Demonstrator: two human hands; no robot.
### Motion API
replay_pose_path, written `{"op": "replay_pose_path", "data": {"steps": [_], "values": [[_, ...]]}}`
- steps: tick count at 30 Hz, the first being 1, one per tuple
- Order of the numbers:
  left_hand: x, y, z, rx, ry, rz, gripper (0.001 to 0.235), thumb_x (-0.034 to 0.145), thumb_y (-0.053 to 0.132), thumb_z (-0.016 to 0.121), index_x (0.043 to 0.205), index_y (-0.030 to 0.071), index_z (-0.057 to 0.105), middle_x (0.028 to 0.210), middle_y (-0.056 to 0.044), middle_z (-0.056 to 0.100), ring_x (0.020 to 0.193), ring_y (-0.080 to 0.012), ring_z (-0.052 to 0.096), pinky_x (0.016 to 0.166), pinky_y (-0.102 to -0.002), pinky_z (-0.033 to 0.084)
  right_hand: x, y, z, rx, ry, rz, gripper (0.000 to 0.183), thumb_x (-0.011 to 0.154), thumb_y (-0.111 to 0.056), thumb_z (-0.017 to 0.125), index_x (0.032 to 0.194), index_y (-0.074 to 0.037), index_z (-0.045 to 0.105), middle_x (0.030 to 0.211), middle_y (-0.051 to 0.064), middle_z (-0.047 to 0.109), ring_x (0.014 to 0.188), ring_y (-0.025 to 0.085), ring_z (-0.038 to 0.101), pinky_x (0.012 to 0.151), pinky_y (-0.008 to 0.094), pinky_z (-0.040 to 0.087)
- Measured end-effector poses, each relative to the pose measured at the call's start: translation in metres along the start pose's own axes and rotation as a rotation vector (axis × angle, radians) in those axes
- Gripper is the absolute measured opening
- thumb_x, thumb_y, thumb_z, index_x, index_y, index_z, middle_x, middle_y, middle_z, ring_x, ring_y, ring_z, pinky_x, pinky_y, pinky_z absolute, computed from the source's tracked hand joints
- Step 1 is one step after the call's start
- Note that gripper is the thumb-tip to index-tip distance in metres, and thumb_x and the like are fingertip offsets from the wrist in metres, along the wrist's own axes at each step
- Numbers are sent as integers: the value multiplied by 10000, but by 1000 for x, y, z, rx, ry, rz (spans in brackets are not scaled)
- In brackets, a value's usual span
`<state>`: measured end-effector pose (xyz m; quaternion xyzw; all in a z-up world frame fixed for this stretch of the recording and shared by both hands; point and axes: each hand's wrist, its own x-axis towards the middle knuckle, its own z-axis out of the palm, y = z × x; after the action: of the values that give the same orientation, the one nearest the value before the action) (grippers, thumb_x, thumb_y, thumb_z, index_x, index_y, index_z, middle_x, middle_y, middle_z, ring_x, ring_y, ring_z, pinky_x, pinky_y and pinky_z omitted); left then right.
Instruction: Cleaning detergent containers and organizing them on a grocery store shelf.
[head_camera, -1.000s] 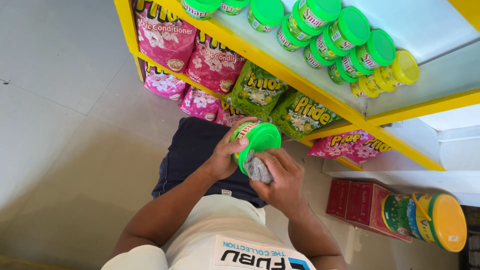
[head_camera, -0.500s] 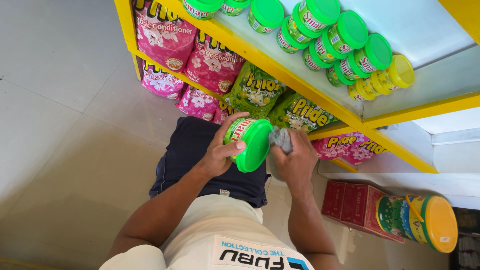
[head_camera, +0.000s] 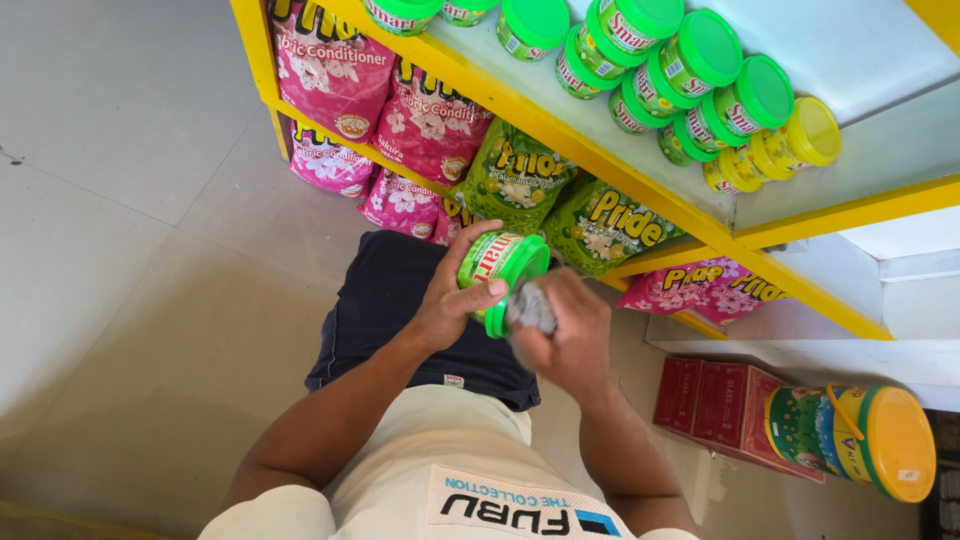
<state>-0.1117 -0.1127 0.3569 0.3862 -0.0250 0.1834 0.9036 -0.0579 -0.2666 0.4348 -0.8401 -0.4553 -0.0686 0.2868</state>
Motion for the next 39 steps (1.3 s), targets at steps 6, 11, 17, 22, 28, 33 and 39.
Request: {"op": "replay_pose_path", "data": {"steps": [6, 11, 17, 22, 28, 33, 39], "values": [[-2, 5, 4, -79, 3, -9, 824, 778, 253, 796, 1478, 39, 417, 1146, -193, 579, 967, -229, 614, 860, -390, 528, 14, 23, -1, -20, 171, 92, 336, 883, -145, 682, 1181, -22, 590, 946, 201, 613, 805, 419, 656, 634, 490, 541], [3, 10, 3, -125, 1, 1, 847, 772, 254, 790, 1486, 32, 391, 1142, -205, 577, 956, -246, 616, 870, -410, 532, -15, 16, 4, -203, 126, 18, 275, 843, -130, 707, 1103, -55, 658, 889, 160, 634, 801, 414, 673, 664, 485, 548], [2, 2, 4, -81, 19, 0, 817, 787, 270, 791, 1475, 40, 415, 1148, -186, 579, 967, -217, 615, 867, -392, 540, -12, -10, 0, 110, 22, 12, 295, 763, -220, 816, 1034, -140, 729, 797, 32, 612, 694, 285, 670, 603, 386, 550], [-2, 2, 8, -74, -5, -34, 807, 785, 267, 771, 1460, 27, 398, 1150, -204, 549, 974, -248, 622, 858, -393, 563, 22, 11, -3, 0, 165, -27, 266, 867, -84, 712, 1128, -37, 695, 898, 135, 663, 790, 330, 685, 667, 450, 573], [5, -4, -7, -38, -9, 22, 875, 746, 252, 807, 1475, 27, 380, 1174, -228, 549, 968, -264, 620, 840, -410, 562, -17, 31, 8, -202, 98, 89, 279, 812, -122, 699, 1079, -41, 693, 833, 135, 622, 741, 384, 669, 611, 472, 538], [3, -2, -1, -41, 36, -1, 837, 769, 273, 792, 1473, 38, 404, 1156, -195, 565, 969, -228, 618, 859, -385, 549, -18, -7, 4, 7, 18, 16, 289, 749, -226, 787, 1008, -120, 717, 796, 62, 620, 702, 310, 679, 583, 410, 551], [-3, 2, 6, -33, 30, -36, 822, 770, 277, 781, 1463, 30, 414, 1150, -201, 570, 962, -228, 613, 859, -380, 538, 20, 5, -3, 37, 152, -90, 271, 875, -162, 725, 1110, -31, 692, 884, 126, 662, 750, 297, 667, 607, 396, 551]]}}
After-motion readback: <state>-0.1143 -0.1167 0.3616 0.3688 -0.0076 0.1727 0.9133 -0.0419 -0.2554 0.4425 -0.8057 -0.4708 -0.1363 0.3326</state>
